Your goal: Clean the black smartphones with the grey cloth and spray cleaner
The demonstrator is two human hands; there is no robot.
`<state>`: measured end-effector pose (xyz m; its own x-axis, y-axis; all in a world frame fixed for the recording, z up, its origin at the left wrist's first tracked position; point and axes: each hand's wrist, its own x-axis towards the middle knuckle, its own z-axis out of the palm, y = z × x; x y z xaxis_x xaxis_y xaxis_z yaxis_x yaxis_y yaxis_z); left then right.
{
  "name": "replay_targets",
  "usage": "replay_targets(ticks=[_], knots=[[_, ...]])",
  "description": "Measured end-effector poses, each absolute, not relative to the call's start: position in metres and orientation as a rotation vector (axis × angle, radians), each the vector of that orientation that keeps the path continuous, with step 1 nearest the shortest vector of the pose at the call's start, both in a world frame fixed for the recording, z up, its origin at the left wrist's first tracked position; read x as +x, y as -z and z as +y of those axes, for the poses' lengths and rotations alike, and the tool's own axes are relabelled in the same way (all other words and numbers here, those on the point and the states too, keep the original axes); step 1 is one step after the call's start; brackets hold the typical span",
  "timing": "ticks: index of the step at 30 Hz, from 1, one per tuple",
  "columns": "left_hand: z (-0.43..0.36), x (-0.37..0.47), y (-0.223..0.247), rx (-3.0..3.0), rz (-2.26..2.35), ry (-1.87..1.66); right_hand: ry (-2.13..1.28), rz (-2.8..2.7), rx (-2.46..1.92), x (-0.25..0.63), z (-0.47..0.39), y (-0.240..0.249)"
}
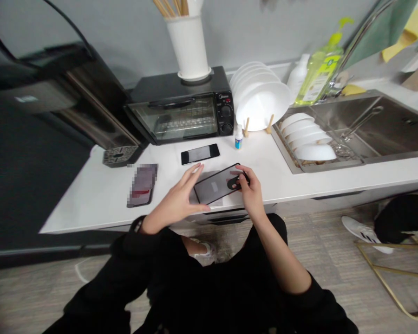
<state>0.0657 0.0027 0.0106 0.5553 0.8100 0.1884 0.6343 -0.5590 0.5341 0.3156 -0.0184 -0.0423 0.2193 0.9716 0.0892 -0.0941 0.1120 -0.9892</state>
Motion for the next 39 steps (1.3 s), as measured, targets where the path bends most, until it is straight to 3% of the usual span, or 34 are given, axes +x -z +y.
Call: replay_targets(ticks=[5,11,14,18,21,27,33,39], knots=[[-0.071,0.046,0.009,2.281,1.595,-0.790,-1.102,-1.253,-1.053,0.266,-0.025,0.033],[-0.096,0.000,0.022,2.201,1.883,-0.821,-0.434,-1.798,-1.350,0.274,0.000,0.048],[-0.098,-0.005,0.027,2.266,1.922,-0.757,-0.336,-1.941,-1.447,0.300,0.007,0.051],[-0.077,0.013,0.033,2.319,1.836,-0.739,-0.484,-1.652,-1.511,0.336,-0.006,0.029],[-0.052,0.038,0.035,2.375,1.707,-0.759,-0.368,-1.495,-1.464,0.341,-0.021,0.010],[-0.027,0.064,0.042,2.325,1.570,-0.762,-0.264,-2.035,-1.386,0.309,-0.021,0.032],[-0.028,0.046,0.042,2.145,1.438,-0.806,-0.050,-2.181,-1.399,0.279,-0.019,0.050],[-0.022,0.044,0.045,2.202,1.411,-0.764,-0.298,-2.414,-1.067,0.240,-0.042,0.038]])
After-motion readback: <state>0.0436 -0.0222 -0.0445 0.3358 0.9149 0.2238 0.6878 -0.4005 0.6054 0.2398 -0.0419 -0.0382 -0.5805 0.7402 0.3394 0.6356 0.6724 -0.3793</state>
